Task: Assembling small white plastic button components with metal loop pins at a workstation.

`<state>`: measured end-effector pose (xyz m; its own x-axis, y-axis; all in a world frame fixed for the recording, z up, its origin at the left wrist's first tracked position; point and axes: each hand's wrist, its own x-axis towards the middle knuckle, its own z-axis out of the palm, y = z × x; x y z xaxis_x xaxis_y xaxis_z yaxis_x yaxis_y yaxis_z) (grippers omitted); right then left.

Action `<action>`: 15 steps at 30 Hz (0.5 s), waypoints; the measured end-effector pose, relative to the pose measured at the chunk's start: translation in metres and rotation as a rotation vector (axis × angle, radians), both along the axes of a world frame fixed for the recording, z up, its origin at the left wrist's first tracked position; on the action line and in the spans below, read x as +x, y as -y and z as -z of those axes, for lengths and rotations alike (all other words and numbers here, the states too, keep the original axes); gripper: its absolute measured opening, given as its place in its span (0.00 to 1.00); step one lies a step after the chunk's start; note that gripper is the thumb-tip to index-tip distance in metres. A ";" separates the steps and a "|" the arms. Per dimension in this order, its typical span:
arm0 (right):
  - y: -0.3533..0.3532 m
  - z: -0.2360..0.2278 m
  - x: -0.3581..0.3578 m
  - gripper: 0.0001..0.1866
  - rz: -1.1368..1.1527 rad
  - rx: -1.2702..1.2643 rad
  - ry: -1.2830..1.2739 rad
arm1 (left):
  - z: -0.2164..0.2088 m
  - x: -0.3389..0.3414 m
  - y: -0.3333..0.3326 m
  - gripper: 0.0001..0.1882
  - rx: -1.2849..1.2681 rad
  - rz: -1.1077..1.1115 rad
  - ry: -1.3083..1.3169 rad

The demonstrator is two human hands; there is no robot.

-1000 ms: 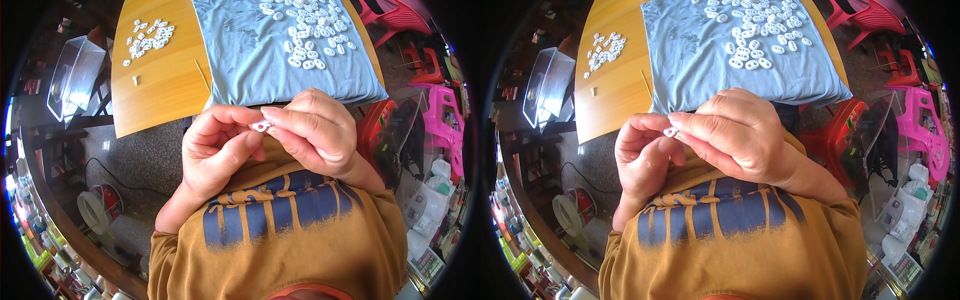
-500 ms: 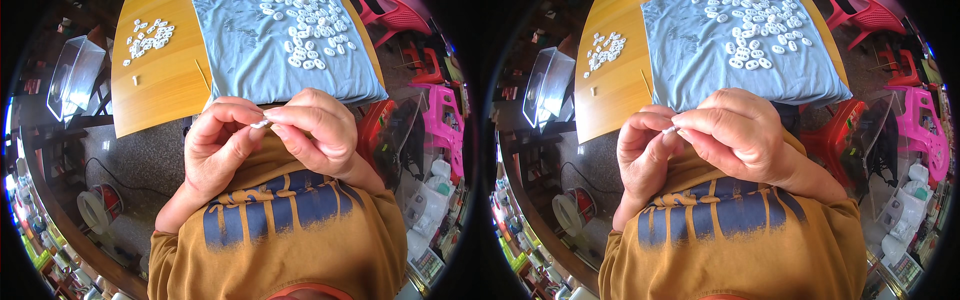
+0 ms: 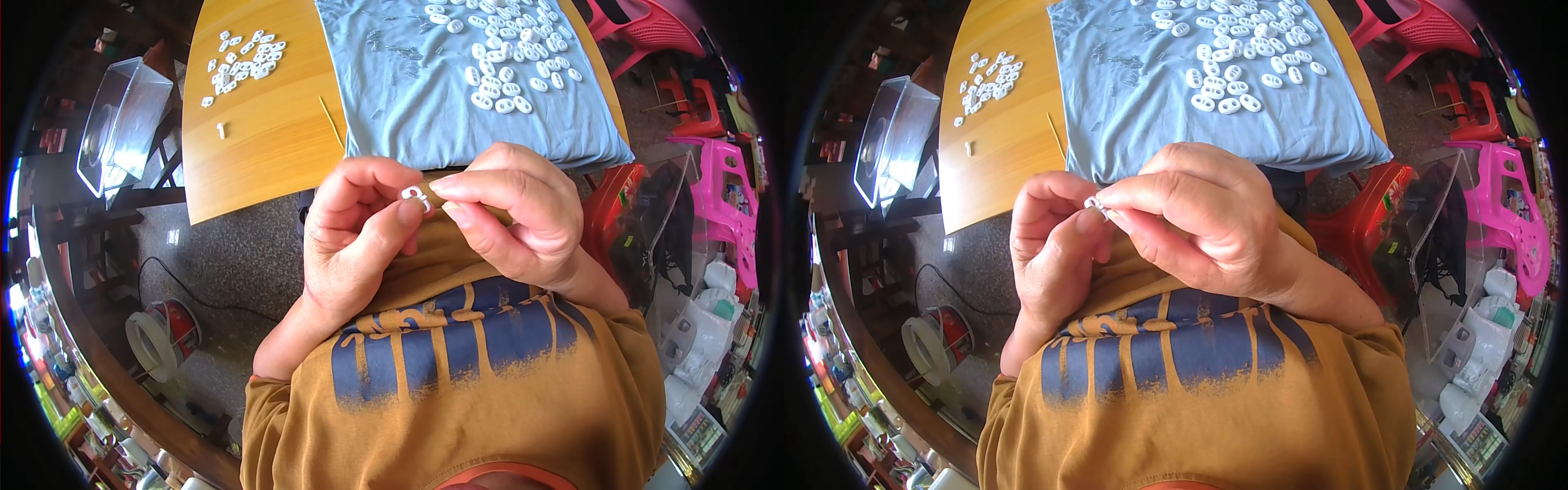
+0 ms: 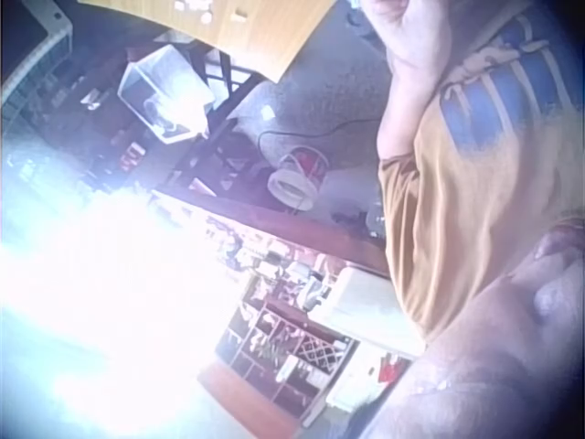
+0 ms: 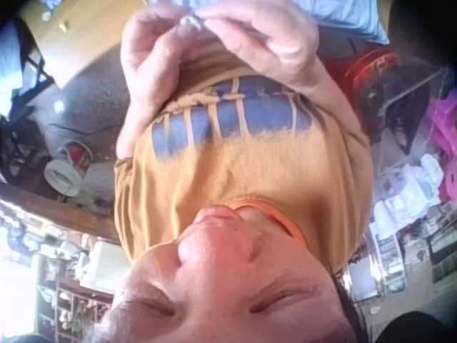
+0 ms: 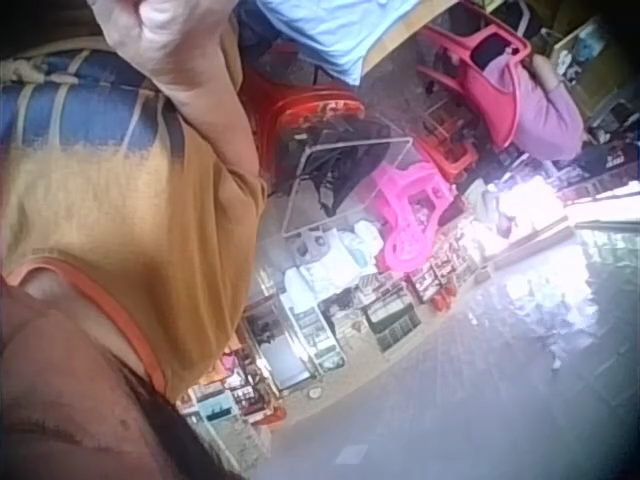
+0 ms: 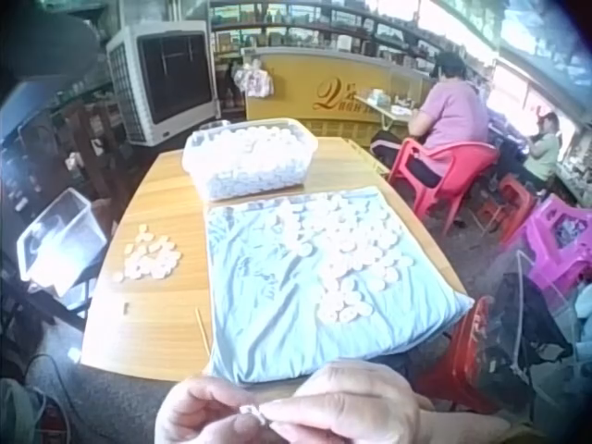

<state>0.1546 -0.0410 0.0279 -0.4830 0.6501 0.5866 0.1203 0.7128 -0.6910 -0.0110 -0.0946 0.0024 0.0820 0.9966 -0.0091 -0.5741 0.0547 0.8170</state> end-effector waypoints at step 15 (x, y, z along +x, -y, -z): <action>-0.002 -0.001 -0.003 0.09 -0.008 -0.032 0.002 | -0.005 -0.002 0.001 0.06 -0.073 0.122 -0.045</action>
<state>0.1521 -0.0390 0.0284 -0.4891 0.6647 0.5648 0.1163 0.6915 -0.7130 -0.0132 -0.0955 0.0073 0.2000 0.9759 -0.0872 -0.5226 0.1815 0.8330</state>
